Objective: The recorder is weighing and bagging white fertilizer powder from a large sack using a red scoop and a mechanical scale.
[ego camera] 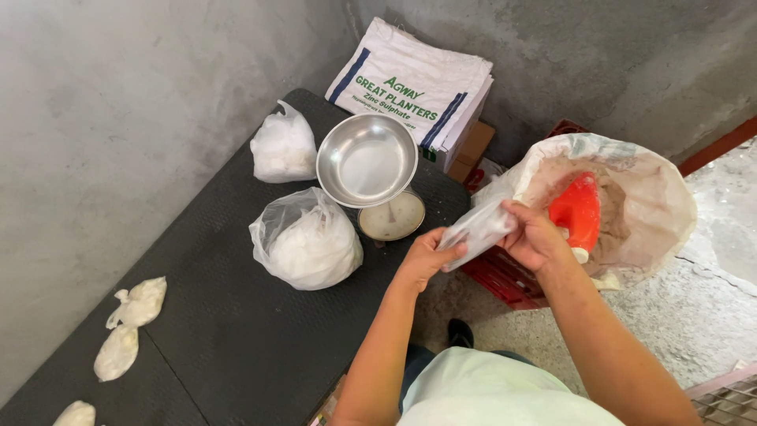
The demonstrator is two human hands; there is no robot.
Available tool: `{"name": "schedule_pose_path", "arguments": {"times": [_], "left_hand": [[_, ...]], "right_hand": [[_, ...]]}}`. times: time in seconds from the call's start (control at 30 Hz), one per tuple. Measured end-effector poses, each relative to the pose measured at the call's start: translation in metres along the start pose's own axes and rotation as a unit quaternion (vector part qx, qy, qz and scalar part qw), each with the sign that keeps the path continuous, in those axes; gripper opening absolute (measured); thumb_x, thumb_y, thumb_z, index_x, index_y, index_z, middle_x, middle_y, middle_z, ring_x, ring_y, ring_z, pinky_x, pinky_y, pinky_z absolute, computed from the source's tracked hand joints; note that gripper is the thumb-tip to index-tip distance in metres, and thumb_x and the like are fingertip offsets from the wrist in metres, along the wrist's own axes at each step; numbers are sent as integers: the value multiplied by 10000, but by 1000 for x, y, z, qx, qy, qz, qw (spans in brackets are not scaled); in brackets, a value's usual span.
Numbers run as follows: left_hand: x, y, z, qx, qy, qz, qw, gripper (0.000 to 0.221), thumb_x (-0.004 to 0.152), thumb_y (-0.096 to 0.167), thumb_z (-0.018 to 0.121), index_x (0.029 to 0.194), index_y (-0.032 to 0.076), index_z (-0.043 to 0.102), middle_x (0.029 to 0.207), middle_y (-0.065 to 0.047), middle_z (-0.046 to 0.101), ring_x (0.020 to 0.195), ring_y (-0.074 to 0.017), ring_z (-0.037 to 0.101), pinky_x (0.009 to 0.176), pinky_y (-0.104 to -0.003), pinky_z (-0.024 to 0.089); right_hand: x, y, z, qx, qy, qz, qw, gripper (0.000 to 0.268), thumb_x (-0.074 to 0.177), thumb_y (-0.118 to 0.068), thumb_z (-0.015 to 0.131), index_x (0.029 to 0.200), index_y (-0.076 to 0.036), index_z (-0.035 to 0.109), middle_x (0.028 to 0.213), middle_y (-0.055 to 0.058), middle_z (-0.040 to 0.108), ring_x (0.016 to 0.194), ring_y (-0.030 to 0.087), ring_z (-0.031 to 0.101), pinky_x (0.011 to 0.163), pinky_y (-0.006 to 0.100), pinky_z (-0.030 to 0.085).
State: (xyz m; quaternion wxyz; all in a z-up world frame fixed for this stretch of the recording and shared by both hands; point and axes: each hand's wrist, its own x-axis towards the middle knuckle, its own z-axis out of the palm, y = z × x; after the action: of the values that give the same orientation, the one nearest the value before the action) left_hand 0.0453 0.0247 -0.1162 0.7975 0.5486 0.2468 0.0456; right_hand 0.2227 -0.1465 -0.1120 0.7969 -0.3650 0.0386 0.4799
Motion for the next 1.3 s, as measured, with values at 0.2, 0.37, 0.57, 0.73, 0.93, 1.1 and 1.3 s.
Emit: {"name": "schedule_pose_path", "arguments": {"times": [0.2, 0.37, 0.57, 0.73, 0.93, 1.1, 1.3], "left_hand": [[22, 4, -18, -158, 61, -8, 986, 170, 929, 117, 670, 1097, 94, 672, 945, -14, 690, 784, -132, 638, 648, -321, 514], [16, 3, -6, -288, 4, -22, 957, 240, 933, 68, 607, 1172, 76, 630, 1105, -67, 698, 972, -178, 693, 828, -337, 587], [15, -6, -12, -98, -46, 127, 986, 388, 879, -50, 719, 1225, 125, 694, 1083, -42, 640, 975, -161, 625, 842, -321, 538], [12, 14, -3, 360, 154, 258, 883, 375, 843, -10, 822, 1187, 137, 801, 1001, -92, 608, 898, -260, 632, 810, -387, 547], [-33, 86, 38, 502, 254, 259, 785, 566, 721, -19, 785, 1256, 130, 672, 1256, -148, 529, 949, -378, 634, 778, -480, 525], [-34, 94, 44, 548, 245, 288, 746, 539, 716, -80, 704, 1176, 197, 754, 1224, -115, 581, 956, -365, 658, 771, -478, 532], [-45, 117, 24, 457, 301, 341, 765, 323, 802, 6, 723, 1099, 131, 746, 1290, -84, 652, 773, -263, 688, 704, -395, 557]], "right_hand": [[-38, -2, 45, -462, -4, -93, 882, 518, 760, 1, 805, 1227, -113, 611, 962, 62, 700, 839, 155, 666, 669, 290, 541], [31, 30, -36, -333, 69, -97, 936, 207, 979, -76, 683, 1167, -10, 740, 904, 73, 683, 705, 164, 563, 614, 308, 458], [-13, -22, 26, -110, 71, -53, 990, 193, 961, -73, 509, 1088, -92, 654, 907, 44, 718, 767, 165, 689, 716, 310, 576], [-21, -11, 22, -103, -36, -54, 993, 304, 945, 1, 553, 1162, -149, 705, 835, 15, 626, 733, 134, 607, 710, 311, 553], [-47, -11, 74, -637, 17, -260, 725, 268, 826, -72, 767, 1060, -181, 838, 809, 67, 619, 722, 238, 613, 671, 391, 532], [-58, -19, 114, -751, 169, -390, 505, 720, 718, -4, 686, 1431, -102, 656, 1189, 201, 592, 902, 409, 653, 629, 503, 530], [-48, -32, 123, -761, 109, -374, 518, 561, 831, -127, 710, 1386, -117, 629, 1030, 158, 601, 898, 394, 660, 757, 519, 549]]}}
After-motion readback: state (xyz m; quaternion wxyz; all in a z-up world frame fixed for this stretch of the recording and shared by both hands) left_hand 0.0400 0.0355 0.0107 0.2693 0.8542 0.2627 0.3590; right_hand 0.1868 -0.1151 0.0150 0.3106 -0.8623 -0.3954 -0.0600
